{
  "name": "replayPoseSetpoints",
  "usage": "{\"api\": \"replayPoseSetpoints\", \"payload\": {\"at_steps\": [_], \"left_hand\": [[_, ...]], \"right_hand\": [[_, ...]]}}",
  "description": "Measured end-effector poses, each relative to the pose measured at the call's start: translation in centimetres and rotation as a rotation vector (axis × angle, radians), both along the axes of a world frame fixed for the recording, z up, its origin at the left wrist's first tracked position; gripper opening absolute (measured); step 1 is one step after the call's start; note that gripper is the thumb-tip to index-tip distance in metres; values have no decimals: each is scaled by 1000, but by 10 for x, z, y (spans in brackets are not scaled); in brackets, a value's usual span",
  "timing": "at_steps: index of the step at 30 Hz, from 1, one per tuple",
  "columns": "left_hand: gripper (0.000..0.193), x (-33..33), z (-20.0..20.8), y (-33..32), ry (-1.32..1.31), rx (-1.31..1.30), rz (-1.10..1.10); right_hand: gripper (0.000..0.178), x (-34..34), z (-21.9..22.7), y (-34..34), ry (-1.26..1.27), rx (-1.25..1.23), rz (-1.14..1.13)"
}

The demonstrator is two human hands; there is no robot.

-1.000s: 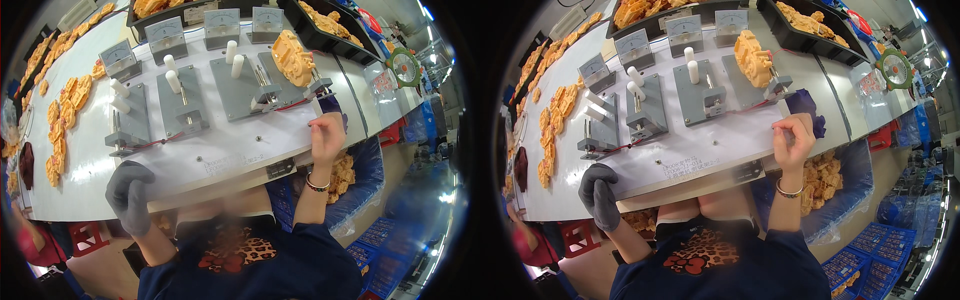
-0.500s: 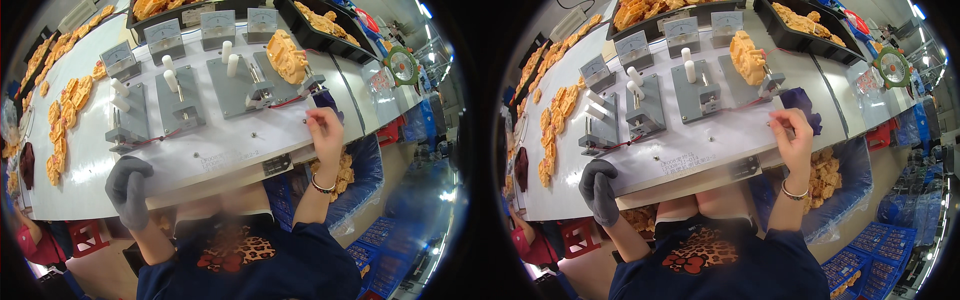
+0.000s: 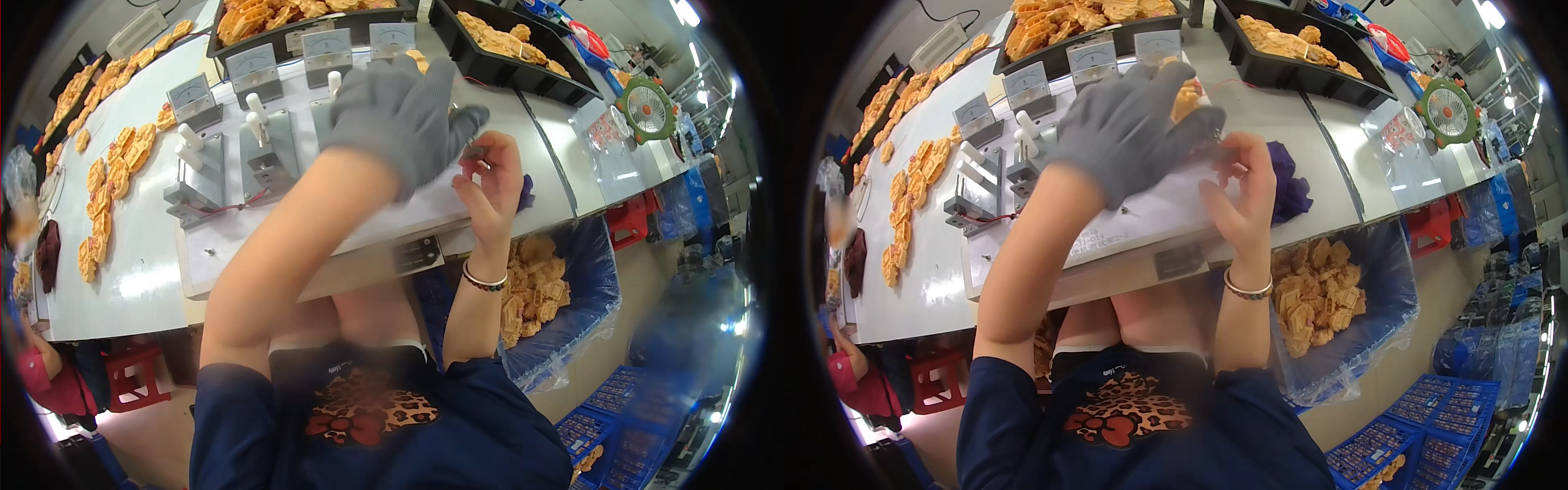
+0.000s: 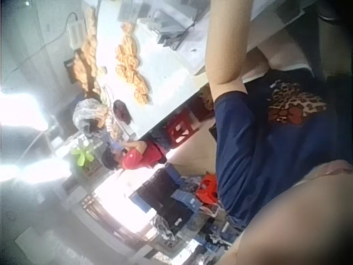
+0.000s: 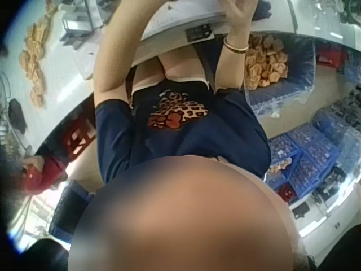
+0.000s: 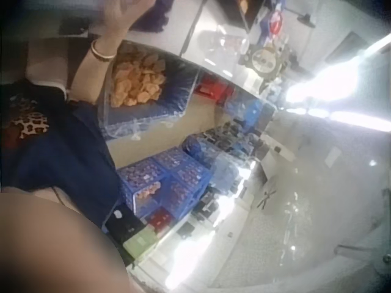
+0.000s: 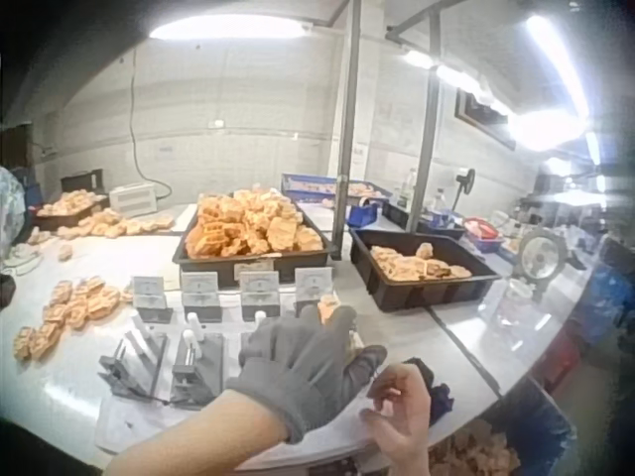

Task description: The recorder is assembling small electrical components using a testing jig and wiring.

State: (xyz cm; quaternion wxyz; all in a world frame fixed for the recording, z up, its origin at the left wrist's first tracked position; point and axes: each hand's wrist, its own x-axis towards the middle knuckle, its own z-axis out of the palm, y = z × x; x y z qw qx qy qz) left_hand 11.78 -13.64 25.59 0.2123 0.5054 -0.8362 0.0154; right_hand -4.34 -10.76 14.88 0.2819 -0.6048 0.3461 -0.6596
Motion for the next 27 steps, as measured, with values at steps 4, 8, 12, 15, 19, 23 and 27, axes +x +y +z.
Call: {"api": "replayPoseSetpoints", "payload": {"at_steps": [4, 8, 12, 15, 19, 23, 27], "left_hand": [[43, -39, 0, -56, -260, 252, -58], [33, -49, -20, -67, -3, -59, 148], [21, -72, 12, -1, 332, -295, -369], [17, -158, -4, 74, 205, -127, -468], [24, -153, -31, 96, 119, -279, -442], [25, -58, -33, 100, 545, -344, -717], [34, 114, -32, 110, 426, -406, -340]], "right_hand": [[43, -7, -2, -2, 52, -27, -52], [41, -4, -3, -2, 54, -48, -101], [44, 0, -10, -1, 56, -49, -46], [48, -13, -14, -1, 210, -42, -115], [54, -6, -8, 3, 98, -67, -74], [60, -35, -19, 4, 162, -5, -66], [63, -4, -4, 2, 138, 33, -43]]}}
